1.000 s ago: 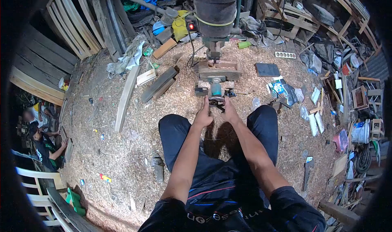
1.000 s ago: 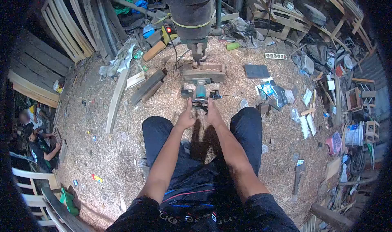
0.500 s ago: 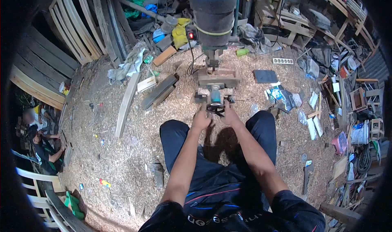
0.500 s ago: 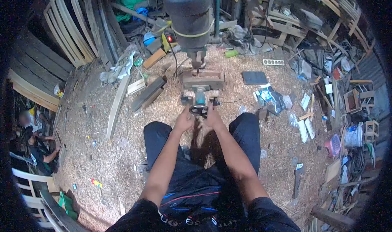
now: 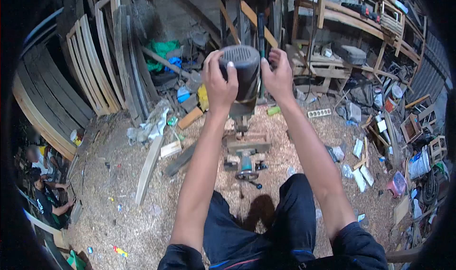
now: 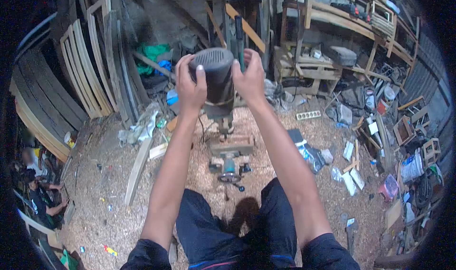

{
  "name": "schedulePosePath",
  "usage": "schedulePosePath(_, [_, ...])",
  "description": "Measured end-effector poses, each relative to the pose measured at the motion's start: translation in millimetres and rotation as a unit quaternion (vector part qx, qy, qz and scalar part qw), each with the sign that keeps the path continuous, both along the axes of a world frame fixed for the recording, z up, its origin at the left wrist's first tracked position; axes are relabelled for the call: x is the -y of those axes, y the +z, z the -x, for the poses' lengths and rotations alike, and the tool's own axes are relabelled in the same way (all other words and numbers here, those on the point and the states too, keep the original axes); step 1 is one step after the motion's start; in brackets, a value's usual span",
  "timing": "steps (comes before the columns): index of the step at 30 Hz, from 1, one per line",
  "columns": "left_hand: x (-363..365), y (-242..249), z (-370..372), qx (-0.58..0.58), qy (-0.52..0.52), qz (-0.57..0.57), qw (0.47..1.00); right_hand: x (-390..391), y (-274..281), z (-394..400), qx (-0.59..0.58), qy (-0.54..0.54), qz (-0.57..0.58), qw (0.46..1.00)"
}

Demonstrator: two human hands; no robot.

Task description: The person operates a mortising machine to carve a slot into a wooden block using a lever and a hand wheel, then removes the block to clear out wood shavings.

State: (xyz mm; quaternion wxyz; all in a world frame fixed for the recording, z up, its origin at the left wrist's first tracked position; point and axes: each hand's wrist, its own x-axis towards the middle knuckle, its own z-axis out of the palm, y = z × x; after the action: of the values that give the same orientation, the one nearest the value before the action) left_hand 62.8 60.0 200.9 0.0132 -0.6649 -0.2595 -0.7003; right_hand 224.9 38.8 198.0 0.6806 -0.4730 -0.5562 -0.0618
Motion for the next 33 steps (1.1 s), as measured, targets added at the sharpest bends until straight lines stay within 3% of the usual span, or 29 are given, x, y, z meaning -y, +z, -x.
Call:
schedulePosePath(3, [-35, 13, -28, -0.014, 0.040, 0.028, 0.999, -78, 29, -23, -0.013, -0.023, 0.035, 0.999])
schedulePosePath(5, [-45, 7, -33, -0.028, 0.084, -0.015, 0.996, -117, 47, -34, -0.019, -0.047, 0.090, 0.995])
schedulePosePath(9, [-41, 8, -35, -0.013, 0.097, -0.038, 0.994, -176, 74, -53, -0.077, 0.110, 0.194, 0.972])
schedulePosePath(11, [-41, 7, -35, -0.006, 0.098, -0.047, 0.994, -193, 74, -52, -0.126, -0.029, 0.161, 0.978])
schedulePosePath(13, [-45, 4, -36, 0.000, 0.101, -0.046, 0.994, -137, 99, -37, -0.174, 0.154, 0.163, 0.959])
schedulePosePath(16, [-45, 4, -36, 0.006, 0.095, -0.060, 0.994, -103, 107, -15, -0.205, 0.034, 0.191, 0.959])
schedulePosePath(17, [-44, 4, -36, 0.010, 0.096, -0.057, 0.994, -117, 97, -20, -0.232, 0.031, 0.151, 0.960])
schedulePosePath(19, [-41, 2, -38, 0.020, 0.099, -0.051, 0.994, -127, 93, -28, -0.284, -0.025, 0.201, 0.937])
schedulePosePath(20, [-41, 1, -38, 0.028, 0.099, -0.055, 0.993, -146, 81, -32, -0.256, -0.085, 0.128, 0.954])
schedulePosePath(23, [-45, -5, -37, 0.017, 0.107, -0.064, 0.992, -107, 63, -24, -0.353, 0.170, 0.020, 0.920])
schedulePosePath(24, [-47, -8, -38, 0.015, 0.115, -0.059, 0.992, -75, 65, -5, -0.329, 0.100, 0.023, 0.939])
schedulePosePath(27, [-49, -16, -38, 0.013, 0.107, -0.068, 0.992, -16, 40, 11, -0.358, 0.197, -0.019, 0.912])
schedulePosePath(33, [-40, -42, -30, -0.016, 0.064, -0.011, 0.998, 80, -66, 15, -0.237, 0.305, -0.033, 0.922])
